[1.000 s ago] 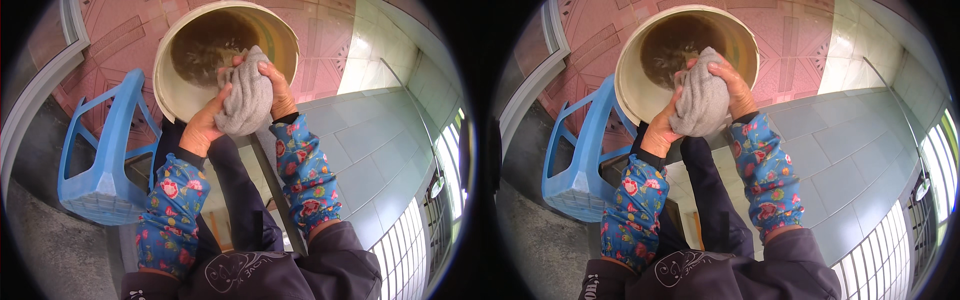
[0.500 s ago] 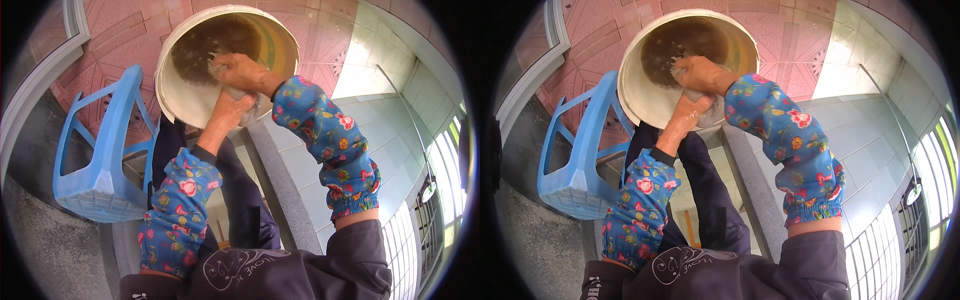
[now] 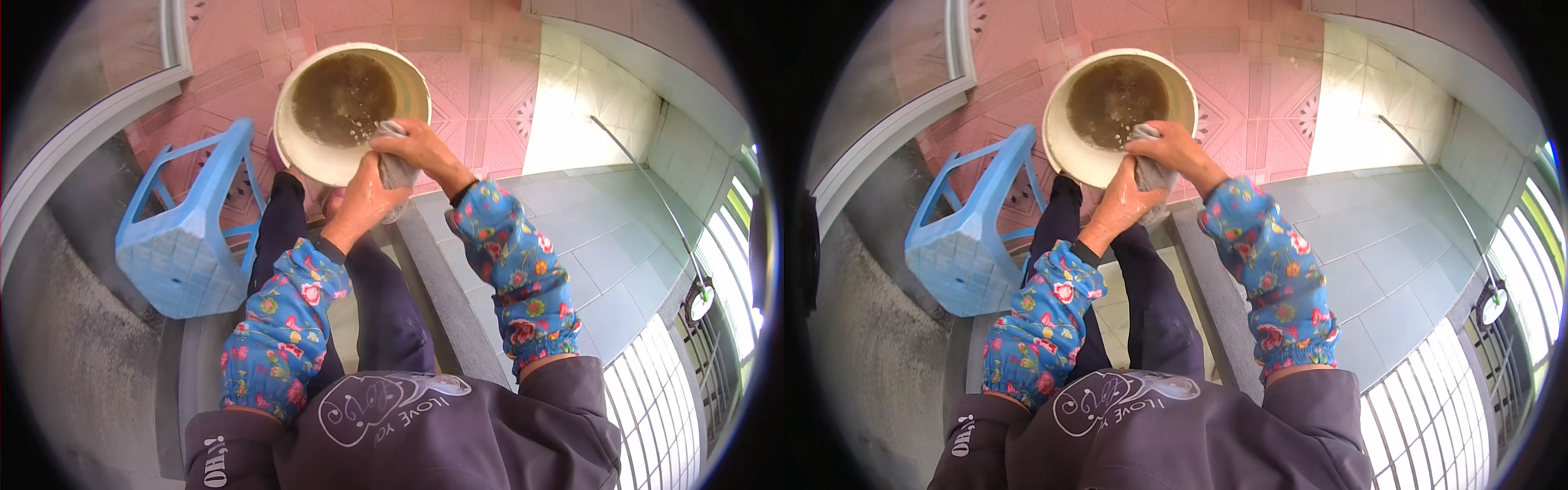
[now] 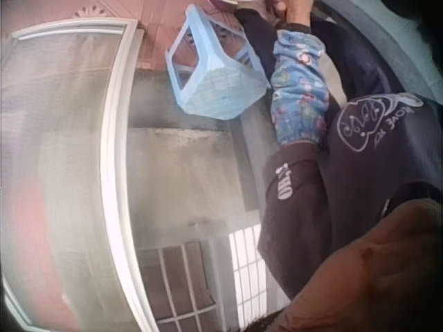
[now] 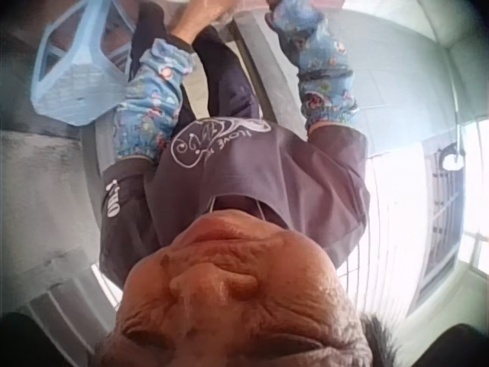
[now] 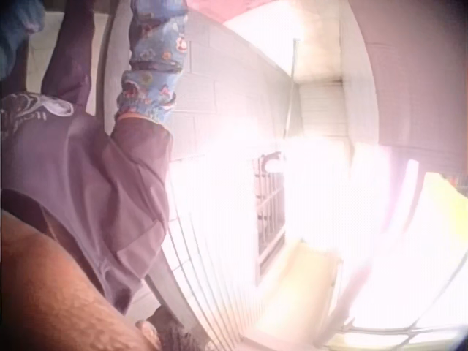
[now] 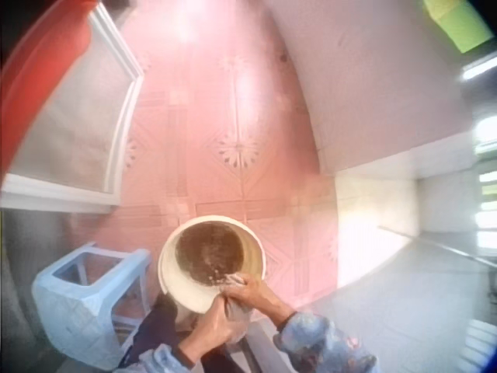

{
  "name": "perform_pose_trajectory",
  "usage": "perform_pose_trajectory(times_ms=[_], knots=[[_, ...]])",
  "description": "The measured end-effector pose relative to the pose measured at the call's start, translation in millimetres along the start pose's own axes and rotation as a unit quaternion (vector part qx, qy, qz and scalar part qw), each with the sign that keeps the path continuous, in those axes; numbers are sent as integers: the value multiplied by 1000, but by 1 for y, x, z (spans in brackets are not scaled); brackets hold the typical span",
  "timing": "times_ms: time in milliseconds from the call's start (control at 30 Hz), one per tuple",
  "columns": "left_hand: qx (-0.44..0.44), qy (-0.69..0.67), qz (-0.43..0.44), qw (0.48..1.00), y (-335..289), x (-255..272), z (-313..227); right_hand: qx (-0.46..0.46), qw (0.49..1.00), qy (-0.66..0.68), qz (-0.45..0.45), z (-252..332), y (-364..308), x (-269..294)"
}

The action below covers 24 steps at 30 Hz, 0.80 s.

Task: The person wipes a brown wooden door using a cloth. They then move to a bucket to rinse and wring the cloth by hand. Finally, the person continues wiping the upper part of the door frame and the door itself.

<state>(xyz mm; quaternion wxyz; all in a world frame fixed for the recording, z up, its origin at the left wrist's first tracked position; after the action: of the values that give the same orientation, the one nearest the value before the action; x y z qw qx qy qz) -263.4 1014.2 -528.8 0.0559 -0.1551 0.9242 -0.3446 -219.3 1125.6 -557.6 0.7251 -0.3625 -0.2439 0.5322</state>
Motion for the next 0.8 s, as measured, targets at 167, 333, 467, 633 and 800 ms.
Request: perform_pose_trajectory(times_ms=[167,333,467,633,800], knots=[[-101,-8,-43,994,-55,10,-59,68,961,197,-183,40,-102,17],[-64,-237,-52,968,-107,7,-76,118,865,384,-302,75,-186,19],[-67,-341,-68,935,-139,-1,-128,177,831,428,-306,104,-234,12],[-195,-248,-62,947,-174,2,-227,211,767,531,-293,111,-274,14],[-396,-53,-86,913,-215,3,-296,240,734,580,-258,136,-302,14]])
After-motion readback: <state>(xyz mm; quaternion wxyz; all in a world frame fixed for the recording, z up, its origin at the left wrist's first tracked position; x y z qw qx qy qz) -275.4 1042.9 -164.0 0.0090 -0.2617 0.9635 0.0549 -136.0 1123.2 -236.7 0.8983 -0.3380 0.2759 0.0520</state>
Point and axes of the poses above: each hand's wrist, its own y-axis towards the middle knuckle, its own x-axis out of the back of the hand, z = x × y, the point moved 6 cm from there along y, towards the middle knuckle, and after that the axes turned 1 degree about -y, right-handed, at the moved point
